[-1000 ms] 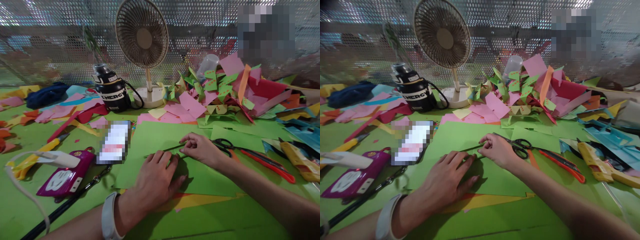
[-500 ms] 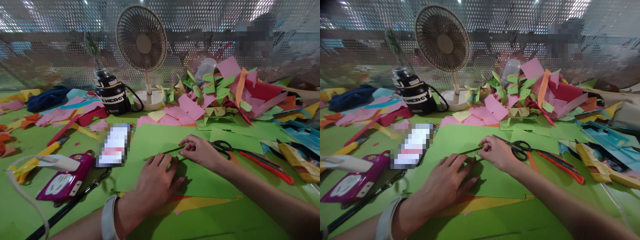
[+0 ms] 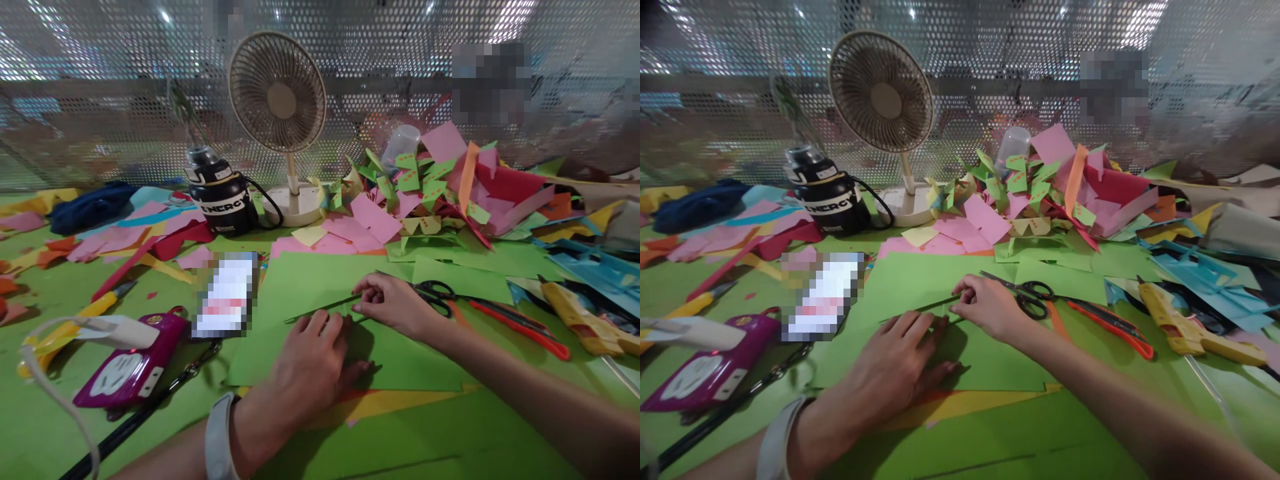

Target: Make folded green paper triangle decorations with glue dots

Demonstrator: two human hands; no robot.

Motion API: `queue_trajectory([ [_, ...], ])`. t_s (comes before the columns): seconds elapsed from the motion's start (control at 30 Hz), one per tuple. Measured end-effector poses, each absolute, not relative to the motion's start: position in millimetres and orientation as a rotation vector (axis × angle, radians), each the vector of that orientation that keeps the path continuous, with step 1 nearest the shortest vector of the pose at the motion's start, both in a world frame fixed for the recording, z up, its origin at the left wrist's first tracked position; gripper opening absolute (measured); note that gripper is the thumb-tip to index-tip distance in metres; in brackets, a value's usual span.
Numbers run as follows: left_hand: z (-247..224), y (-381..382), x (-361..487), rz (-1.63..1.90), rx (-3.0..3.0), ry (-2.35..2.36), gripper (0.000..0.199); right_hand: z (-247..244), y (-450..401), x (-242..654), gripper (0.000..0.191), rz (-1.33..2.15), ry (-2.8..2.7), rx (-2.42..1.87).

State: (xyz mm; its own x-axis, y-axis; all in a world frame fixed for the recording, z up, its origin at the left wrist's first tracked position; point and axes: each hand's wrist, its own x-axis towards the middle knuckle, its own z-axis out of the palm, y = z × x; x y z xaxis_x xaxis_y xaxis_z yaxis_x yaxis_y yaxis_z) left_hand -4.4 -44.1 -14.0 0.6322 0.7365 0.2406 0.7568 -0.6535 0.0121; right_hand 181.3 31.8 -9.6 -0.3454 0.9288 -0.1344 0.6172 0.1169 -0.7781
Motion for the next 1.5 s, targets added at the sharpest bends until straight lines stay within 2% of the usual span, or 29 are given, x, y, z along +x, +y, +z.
queue_trajectory([
  [0.23, -15, -43, -5, -0.443, -2.774, -1.283, 0.045, -9, 32, 180, 0.017, 1.093, -2.018, -1.519],
  [0.37, -19, -41, -7, -0.518, -2.81, -1.213, 0.055, -9, 32, 180, 0.016, 1.087, -2.028, -1.504],
  [0.7, -11, -41, -6, -0.46, -2.86, -1.195, 0.062, -10, 32, 182, 0.017, 1.069, -2.049, -1.494],
  [0.93, -5, -37, -6, -0.338, -2.936, -1.249, 0.059, -3, 32, 182, 0.02, 1.05, -2.106, -1.544],
  [1.27, -2, -39, -6, -0.339, -2.937, -1.227, 0.056, 11, 34, 198, 0.03, 1.197, -2.144, -1.549],
  [1.5, -1, -38, -4, -0.326, -2.947, -1.298, 0.054, 17, 36, 193, 0.017, 1.188, -2.039, -1.689],
])
